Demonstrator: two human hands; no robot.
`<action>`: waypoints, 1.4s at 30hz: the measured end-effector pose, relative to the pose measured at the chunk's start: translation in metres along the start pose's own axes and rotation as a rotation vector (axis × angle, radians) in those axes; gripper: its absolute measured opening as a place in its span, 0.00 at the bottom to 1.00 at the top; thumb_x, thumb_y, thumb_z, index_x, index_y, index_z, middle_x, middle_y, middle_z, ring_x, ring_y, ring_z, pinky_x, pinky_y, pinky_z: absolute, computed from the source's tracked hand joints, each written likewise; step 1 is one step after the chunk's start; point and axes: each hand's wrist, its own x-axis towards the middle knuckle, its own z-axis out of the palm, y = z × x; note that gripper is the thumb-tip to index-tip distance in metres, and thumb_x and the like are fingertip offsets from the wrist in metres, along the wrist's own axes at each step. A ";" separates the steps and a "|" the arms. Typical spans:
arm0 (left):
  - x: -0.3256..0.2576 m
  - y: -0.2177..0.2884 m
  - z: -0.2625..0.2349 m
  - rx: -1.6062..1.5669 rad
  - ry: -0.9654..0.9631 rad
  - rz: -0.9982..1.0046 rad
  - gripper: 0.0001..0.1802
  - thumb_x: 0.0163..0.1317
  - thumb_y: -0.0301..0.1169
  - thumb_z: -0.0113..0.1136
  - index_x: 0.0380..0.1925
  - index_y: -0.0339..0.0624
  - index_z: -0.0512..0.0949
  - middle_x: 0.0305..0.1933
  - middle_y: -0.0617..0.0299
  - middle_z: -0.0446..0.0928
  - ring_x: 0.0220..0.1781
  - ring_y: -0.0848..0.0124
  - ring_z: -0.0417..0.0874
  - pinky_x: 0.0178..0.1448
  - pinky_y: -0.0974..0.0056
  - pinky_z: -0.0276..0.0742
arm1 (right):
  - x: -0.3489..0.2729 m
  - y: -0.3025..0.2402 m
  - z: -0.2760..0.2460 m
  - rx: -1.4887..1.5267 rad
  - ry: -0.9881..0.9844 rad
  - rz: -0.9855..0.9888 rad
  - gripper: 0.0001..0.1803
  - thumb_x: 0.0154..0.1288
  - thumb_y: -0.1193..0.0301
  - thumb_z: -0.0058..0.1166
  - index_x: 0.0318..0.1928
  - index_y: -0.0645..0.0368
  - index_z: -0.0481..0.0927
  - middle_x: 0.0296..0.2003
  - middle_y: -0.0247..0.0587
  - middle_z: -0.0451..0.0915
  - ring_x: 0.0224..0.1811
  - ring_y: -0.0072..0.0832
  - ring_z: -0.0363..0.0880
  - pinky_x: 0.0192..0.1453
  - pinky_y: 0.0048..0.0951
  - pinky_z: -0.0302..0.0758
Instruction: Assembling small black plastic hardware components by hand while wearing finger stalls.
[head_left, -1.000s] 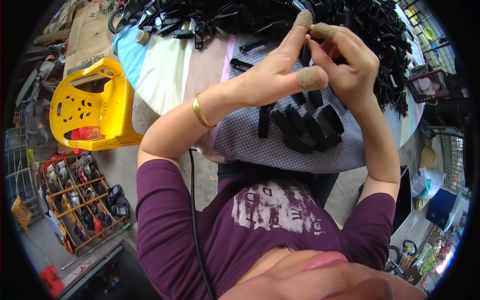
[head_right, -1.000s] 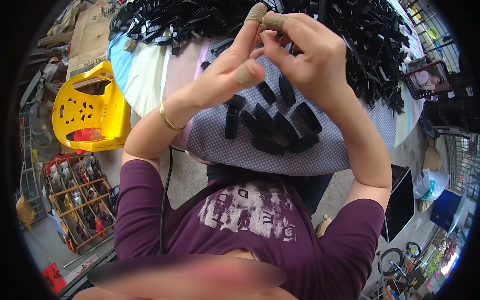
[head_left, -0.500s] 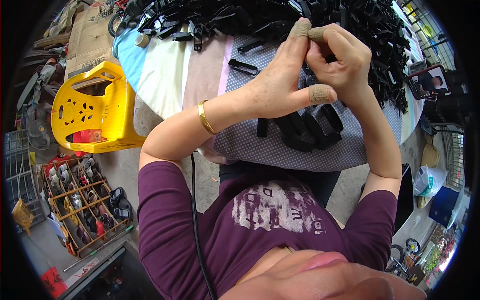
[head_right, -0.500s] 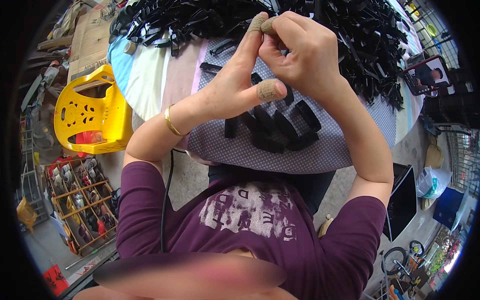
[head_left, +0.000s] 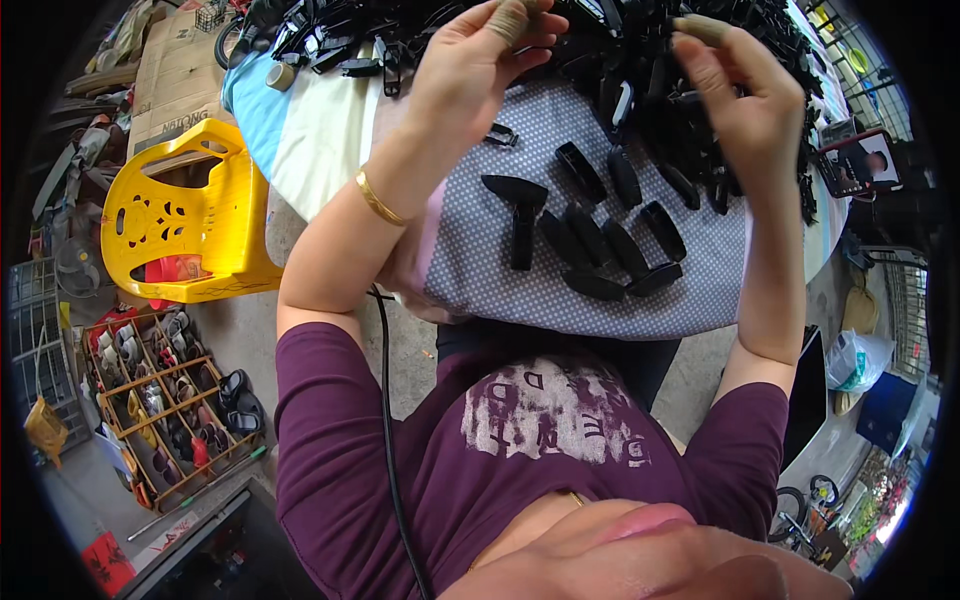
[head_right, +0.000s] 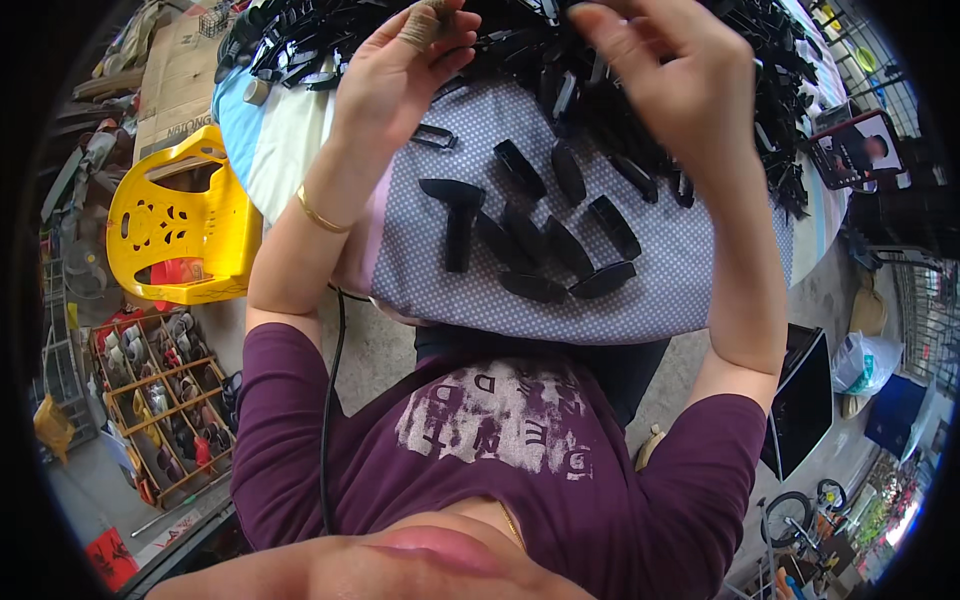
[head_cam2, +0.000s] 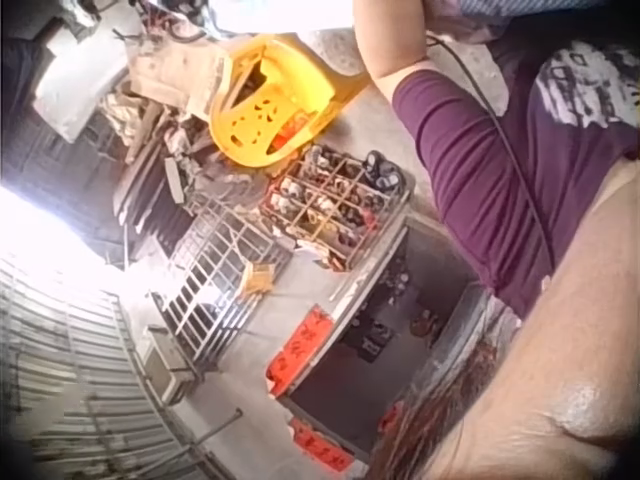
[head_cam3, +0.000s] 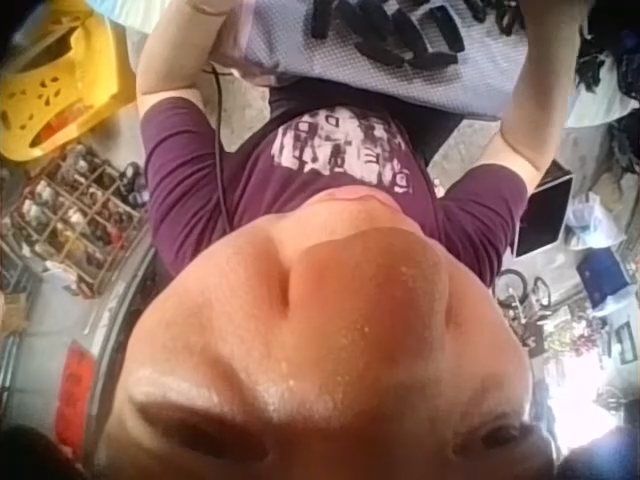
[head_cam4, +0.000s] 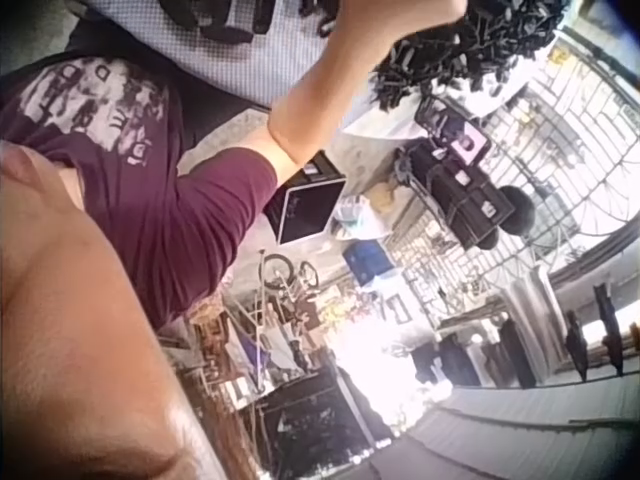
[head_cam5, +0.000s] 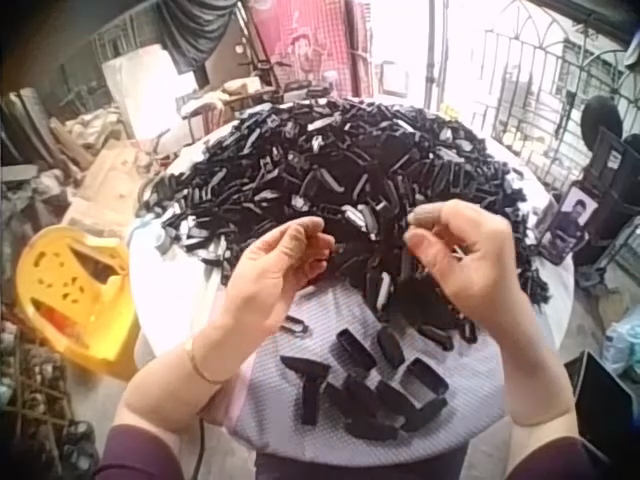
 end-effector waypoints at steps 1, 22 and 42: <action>0.000 0.003 -0.002 0.002 0.006 0.004 0.15 0.68 0.36 0.51 0.48 0.39 0.77 0.42 0.58 0.82 0.42 0.71 0.82 0.48 0.68 0.78 | -0.003 0.008 -0.005 -0.009 0.011 0.048 0.11 0.62 0.69 0.60 0.42 0.61 0.83 0.35 0.36 0.84 0.35 0.21 0.81 0.41 0.19 0.77; 0.030 0.019 0.049 1.639 -0.196 0.663 0.15 0.52 0.26 0.62 0.41 0.37 0.78 0.39 0.52 0.74 0.43 0.55 0.75 0.51 0.55 0.70 | -0.005 0.017 0.023 -0.216 0.037 -0.364 0.15 0.59 0.76 0.58 0.48 0.61 0.79 0.40 0.42 0.82 0.40 0.32 0.81 0.43 0.26 0.78; -0.007 0.004 0.042 0.547 -0.167 0.195 0.16 0.57 0.23 0.64 0.46 0.31 0.79 0.41 0.57 0.82 0.42 0.75 0.82 0.50 0.72 0.79 | -0.023 -0.002 0.036 0.195 0.003 -0.051 0.18 0.58 0.75 0.63 0.49 0.65 0.80 0.40 0.41 0.83 0.37 0.20 0.81 0.42 0.19 0.78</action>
